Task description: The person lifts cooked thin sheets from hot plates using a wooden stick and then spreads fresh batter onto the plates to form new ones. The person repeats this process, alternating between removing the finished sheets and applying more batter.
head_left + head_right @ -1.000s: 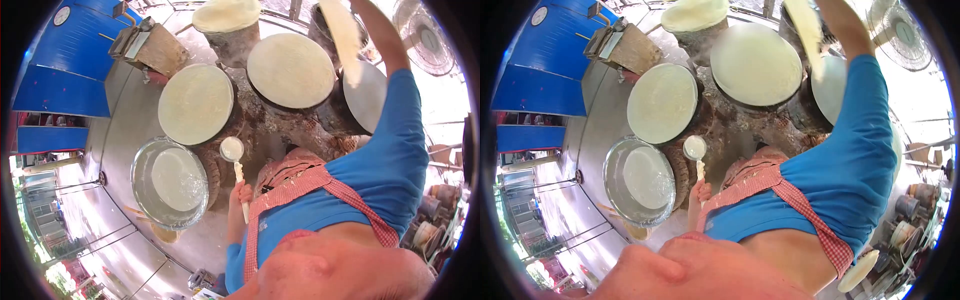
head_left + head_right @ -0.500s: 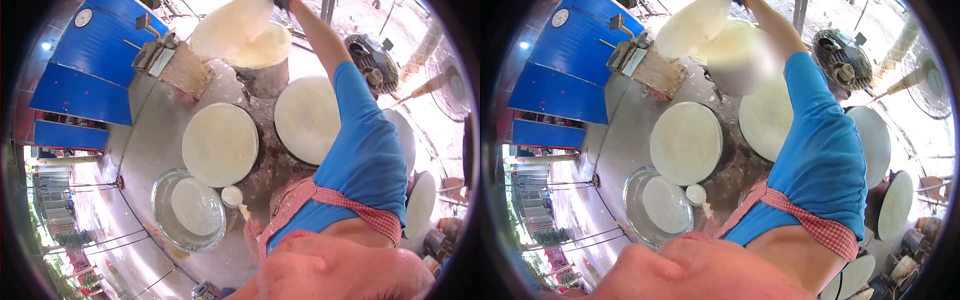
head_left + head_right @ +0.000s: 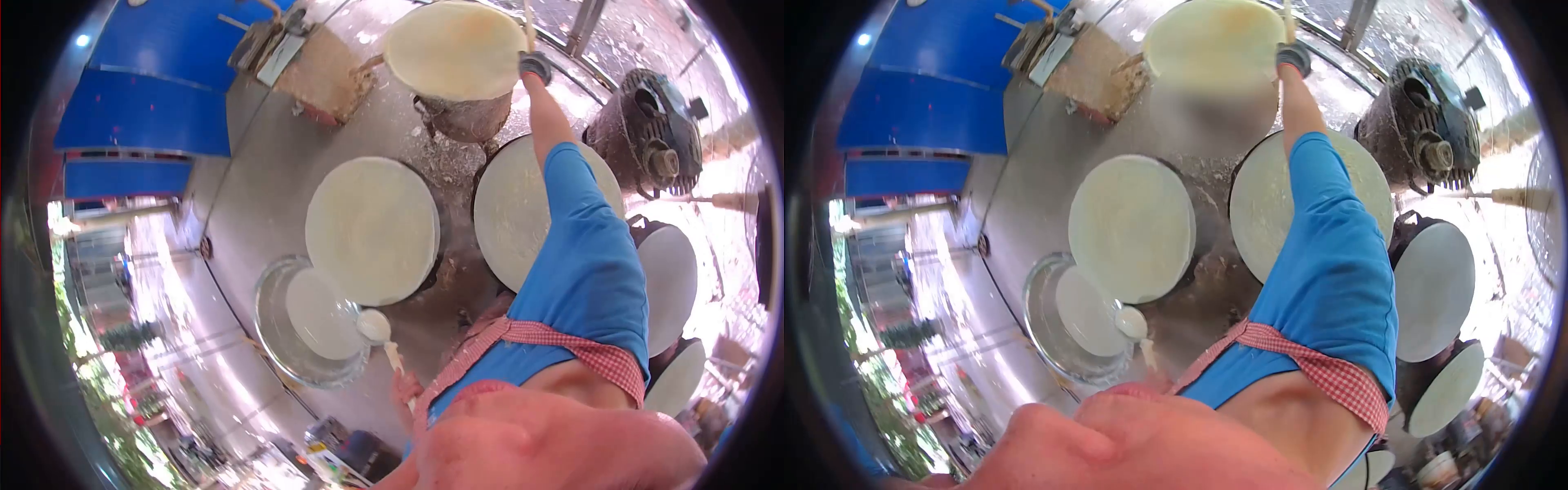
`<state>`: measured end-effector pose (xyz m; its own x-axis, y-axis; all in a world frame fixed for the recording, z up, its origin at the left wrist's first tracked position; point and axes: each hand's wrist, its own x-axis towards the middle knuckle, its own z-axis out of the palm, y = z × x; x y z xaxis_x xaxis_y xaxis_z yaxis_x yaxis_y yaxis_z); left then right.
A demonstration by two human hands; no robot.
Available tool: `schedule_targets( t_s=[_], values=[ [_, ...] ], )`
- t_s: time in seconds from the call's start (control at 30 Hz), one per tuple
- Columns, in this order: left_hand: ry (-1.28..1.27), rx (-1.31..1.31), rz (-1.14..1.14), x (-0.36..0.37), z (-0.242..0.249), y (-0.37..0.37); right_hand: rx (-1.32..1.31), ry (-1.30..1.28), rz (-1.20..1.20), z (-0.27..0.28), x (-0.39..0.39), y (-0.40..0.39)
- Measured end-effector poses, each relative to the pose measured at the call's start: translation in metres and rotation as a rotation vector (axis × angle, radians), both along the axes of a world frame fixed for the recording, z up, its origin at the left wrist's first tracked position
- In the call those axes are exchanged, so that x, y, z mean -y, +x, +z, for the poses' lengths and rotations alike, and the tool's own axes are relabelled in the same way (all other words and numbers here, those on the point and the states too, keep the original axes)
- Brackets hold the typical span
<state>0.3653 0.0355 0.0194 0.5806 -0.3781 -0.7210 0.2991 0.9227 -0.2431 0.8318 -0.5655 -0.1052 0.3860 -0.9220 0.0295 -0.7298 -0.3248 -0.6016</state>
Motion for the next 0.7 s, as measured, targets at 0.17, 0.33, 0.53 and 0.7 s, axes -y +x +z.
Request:
schedule_targets(
  t_s=[0.17, 0.33, 0.53, 0.7],
  values=[
    [0.146, 0.056, -0.012, -0.022, -0.019, -0.012, 0.022, -0.169, 0.385, 0.027, -0.039, -0.031],
    [0.038, 0.183, 0.207, -0.073, -0.02, -0.029, -0.057, 0.362, 1.041, 0.024, -0.2, -0.042],
    [0.135, 0.425, 0.336, -0.196, -0.076, -0.058, -0.079, -0.01, 1.861, 0.075, -0.486, -0.151],
    [0.644, 0.137, -0.031, -0.334, -0.176, -0.014, -0.595, -0.698, 2.095, 0.038, -0.675, -0.257]
  ],
)
